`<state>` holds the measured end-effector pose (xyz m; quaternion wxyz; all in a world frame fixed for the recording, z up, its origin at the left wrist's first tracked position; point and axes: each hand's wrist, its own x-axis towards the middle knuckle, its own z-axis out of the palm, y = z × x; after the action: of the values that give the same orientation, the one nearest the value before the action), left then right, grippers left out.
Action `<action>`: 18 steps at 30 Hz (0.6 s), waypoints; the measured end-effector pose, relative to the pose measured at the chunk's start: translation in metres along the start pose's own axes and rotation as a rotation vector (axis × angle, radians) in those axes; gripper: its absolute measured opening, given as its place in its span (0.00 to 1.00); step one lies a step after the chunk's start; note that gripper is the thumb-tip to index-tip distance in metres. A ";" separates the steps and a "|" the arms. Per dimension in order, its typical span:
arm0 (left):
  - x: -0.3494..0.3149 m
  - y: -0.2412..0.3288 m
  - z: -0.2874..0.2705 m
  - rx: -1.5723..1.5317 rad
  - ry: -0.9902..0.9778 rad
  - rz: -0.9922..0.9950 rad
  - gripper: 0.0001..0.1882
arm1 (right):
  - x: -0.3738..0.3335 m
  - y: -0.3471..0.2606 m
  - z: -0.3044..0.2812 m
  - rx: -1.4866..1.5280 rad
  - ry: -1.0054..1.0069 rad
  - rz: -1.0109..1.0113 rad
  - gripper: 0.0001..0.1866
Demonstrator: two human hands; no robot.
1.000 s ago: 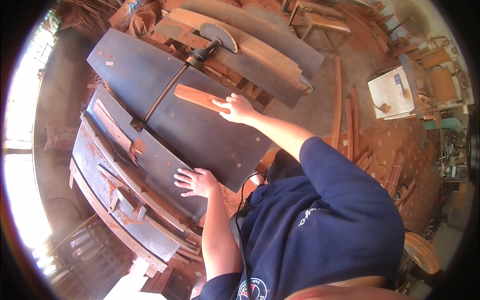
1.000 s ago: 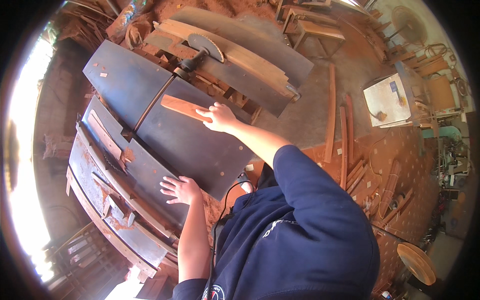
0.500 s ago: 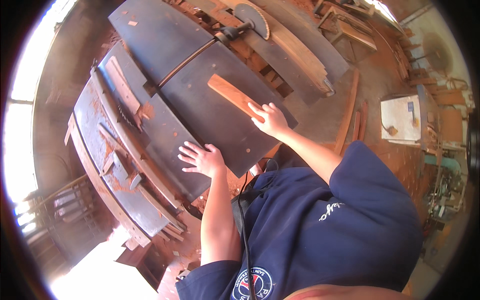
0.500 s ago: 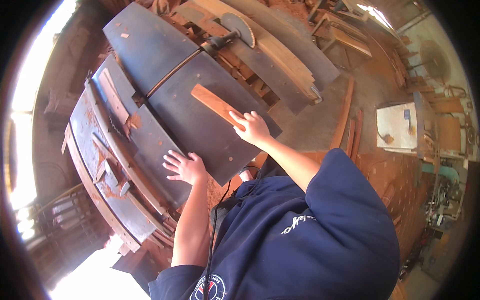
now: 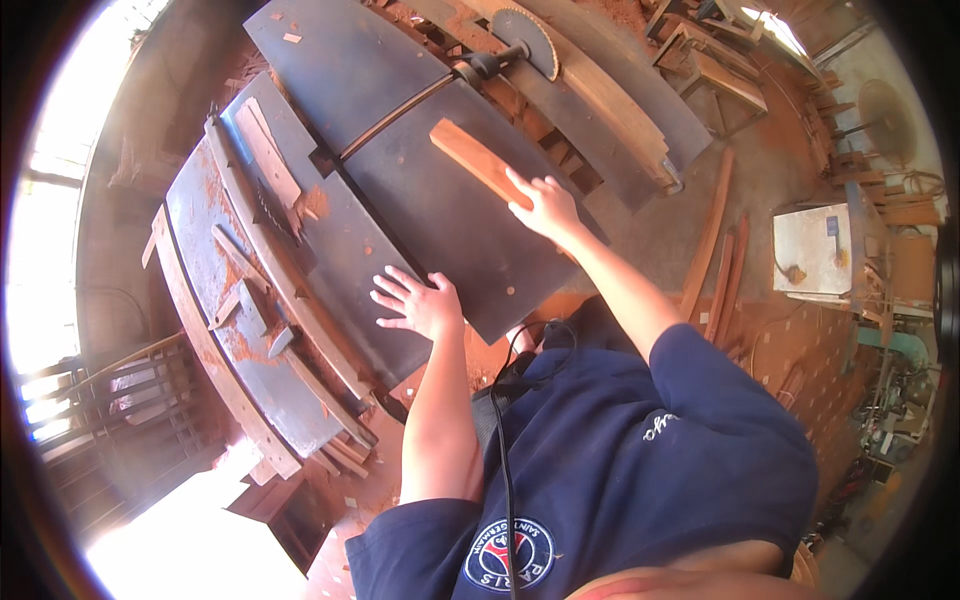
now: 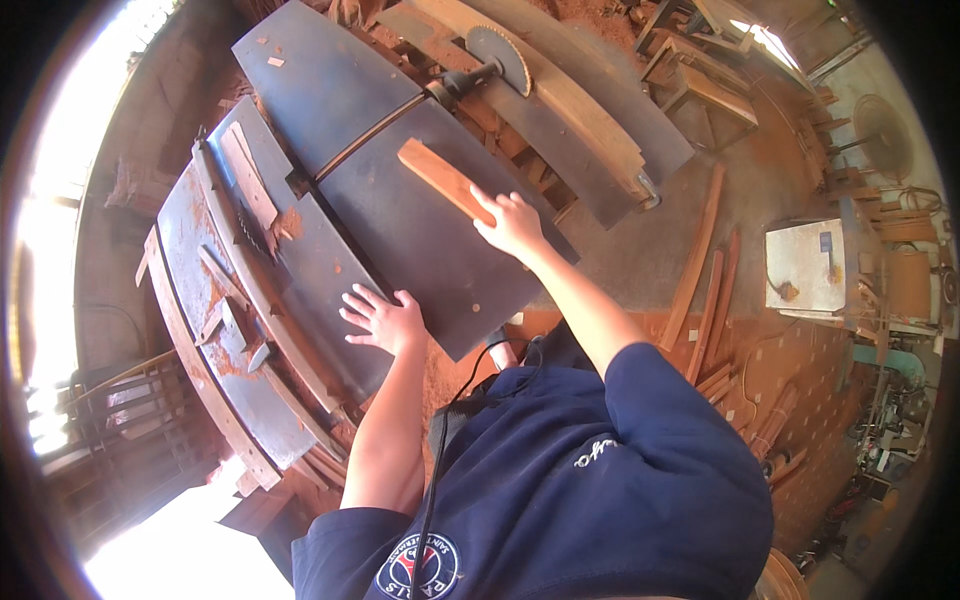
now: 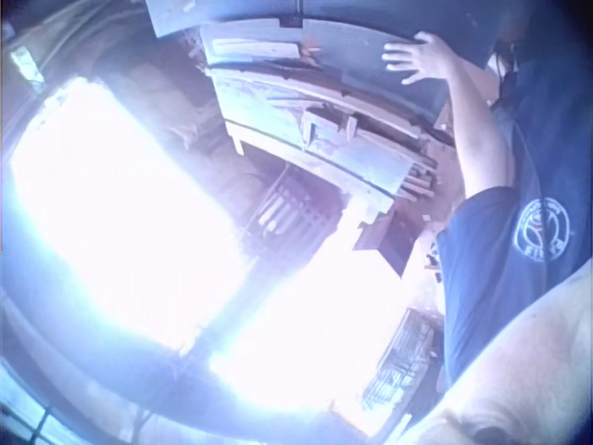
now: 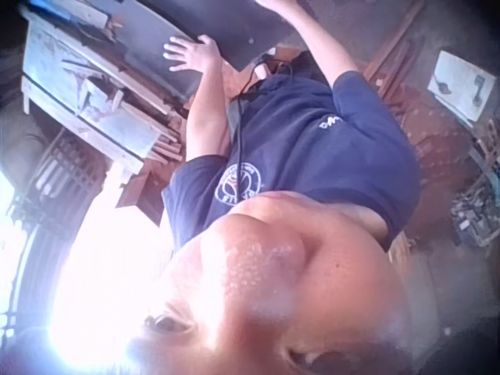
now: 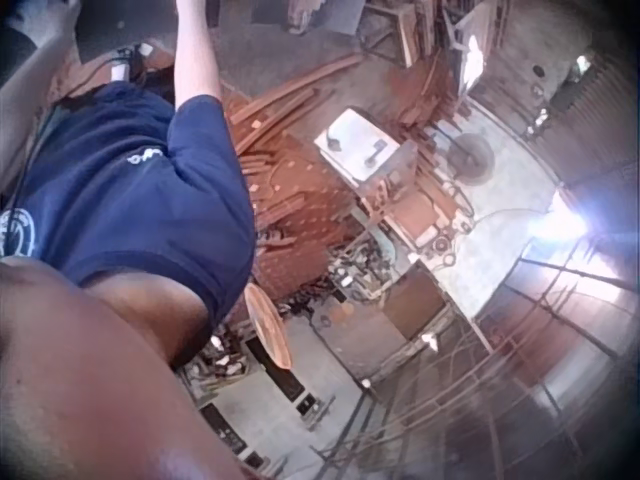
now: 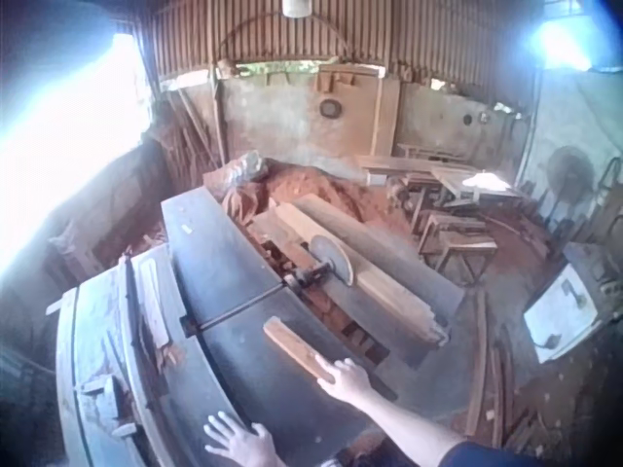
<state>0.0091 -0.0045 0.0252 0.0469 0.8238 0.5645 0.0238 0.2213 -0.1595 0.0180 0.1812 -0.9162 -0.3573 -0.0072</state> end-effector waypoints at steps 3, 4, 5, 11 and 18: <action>-0.006 0.005 0.001 -0.003 -0.017 -0.001 0.43 | -0.038 0.001 -0.009 -0.001 0.033 -0.001 0.39; -0.004 0.002 -0.001 0.003 -0.011 0.000 0.43 | -0.053 -0.002 -0.013 0.015 0.055 -0.005 0.39; -0.004 0.003 -0.003 0.024 -0.025 -0.004 0.43 | -0.068 -0.005 -0.019 0.017 0.038 0.019 0.39; -0.005 0.005 -0.005 0.052 -0.061 -0.026 0.44 | -0.101 0.004 -0.033 -0.010 0.018 0.014 0.40; -0.002 0.009 -0.005 0.028 -0.061 -0.022 0.43 | 0.008 0.024 -0.006 -0.002 0.025 0.033 0.40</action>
<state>0.0159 -0.0093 0.0309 0.0527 0.8184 0.5721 -0.0096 0.2438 -0.1721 0.0170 0.1850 -0.9220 -0.3399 -0.0160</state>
